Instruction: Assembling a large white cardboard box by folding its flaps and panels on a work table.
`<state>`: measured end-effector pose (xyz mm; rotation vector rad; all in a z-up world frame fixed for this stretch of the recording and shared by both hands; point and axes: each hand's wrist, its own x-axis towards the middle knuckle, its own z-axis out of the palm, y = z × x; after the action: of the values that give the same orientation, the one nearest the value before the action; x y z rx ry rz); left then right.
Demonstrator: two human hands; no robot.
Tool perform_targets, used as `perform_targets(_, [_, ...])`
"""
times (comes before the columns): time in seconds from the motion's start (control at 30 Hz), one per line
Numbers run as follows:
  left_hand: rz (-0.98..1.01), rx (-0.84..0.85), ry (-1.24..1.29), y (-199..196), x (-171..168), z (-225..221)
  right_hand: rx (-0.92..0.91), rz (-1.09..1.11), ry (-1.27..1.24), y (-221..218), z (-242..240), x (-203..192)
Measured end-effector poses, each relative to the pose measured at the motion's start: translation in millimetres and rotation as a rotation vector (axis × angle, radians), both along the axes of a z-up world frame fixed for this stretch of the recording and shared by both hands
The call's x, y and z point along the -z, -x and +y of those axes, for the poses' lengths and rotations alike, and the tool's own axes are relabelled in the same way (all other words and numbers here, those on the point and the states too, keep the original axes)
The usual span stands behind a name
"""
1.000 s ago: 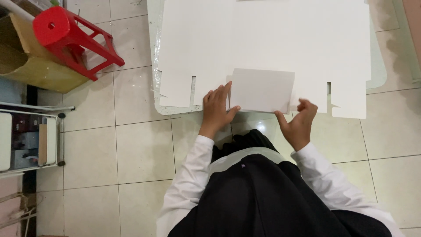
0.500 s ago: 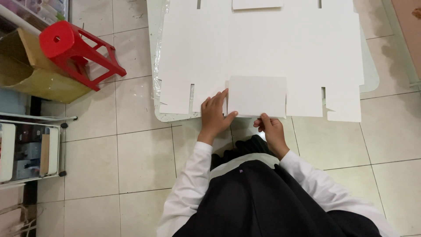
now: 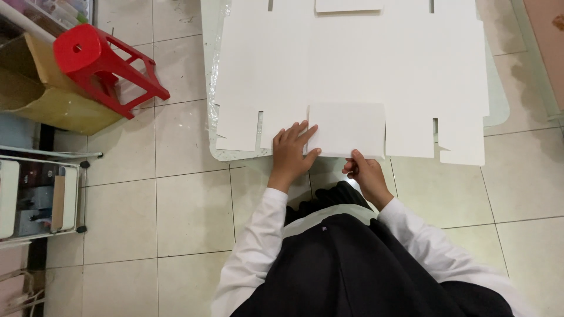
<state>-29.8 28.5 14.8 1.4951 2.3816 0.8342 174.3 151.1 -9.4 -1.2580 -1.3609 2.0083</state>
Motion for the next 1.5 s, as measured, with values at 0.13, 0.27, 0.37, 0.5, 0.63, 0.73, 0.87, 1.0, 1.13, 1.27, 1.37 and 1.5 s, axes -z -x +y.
perform_targets(0.13, [0.046, 0.009, 0.037, 1, 3, 0, -0.436, -0.092, -0.154, -9, 7, -65])
perform_targets(0.27, [0.055, 0.030, 0.079, -1, -2, 0, -0.533, -0.303, -0.899, 11, 56, -97])
perform_targets(0.37, [0.047, 0.035, 0.089, -2, -6, -1, -0.690, -0.767, -1.417, 44, 112, -89])
perform_targets(0.5, [0.068, 0.038, 0.095, 1, -4, 2, -0.855, -0.905, -1.318, 84, 141, -86])
perform_targets(0.63, [0.072, 0.057, 0.139, -3, 0, 2, -0.998, -0.820, -1.121, 89, 154, -73])
perform_targets(0.73, [0.118, 0.037, 0.193, -17, -13, 9, -1.064, -0.783, -1.025, 93, 159, -78])
perform_targets(0.87, [0.265, 0.033, 0.296, -45, -18, 38, -1.069, -0.756, -0.870, 98, 162, -90])
perform_targets(1.0, [0.297, 0.133, 0.141, -59, -4, 70, -1.044, -0.755, -0.802, 99, 164, -99])
perform_targets(1.13, [0.324, 0.119, -0.005, -50, 16, 84, -1.033, -0.690, -0.818, 99, 168, -87])
perform_targets(1.27, [0.392, 0.059, -0.228, -49, 43, 93, -0.960, -0.643, -0.886, 91, 171, -75])
perform_targets(1.37, [0.400, 0.059, -0.212, -51, 37, 90, -0.946, -0.676, -0.961, 89, 168, -64])
perform_targets(1.5, [0.311, 0.079, -0.147, -53, 24, 83, -0.946, -0.815, -1.122, 82, 147, -60])
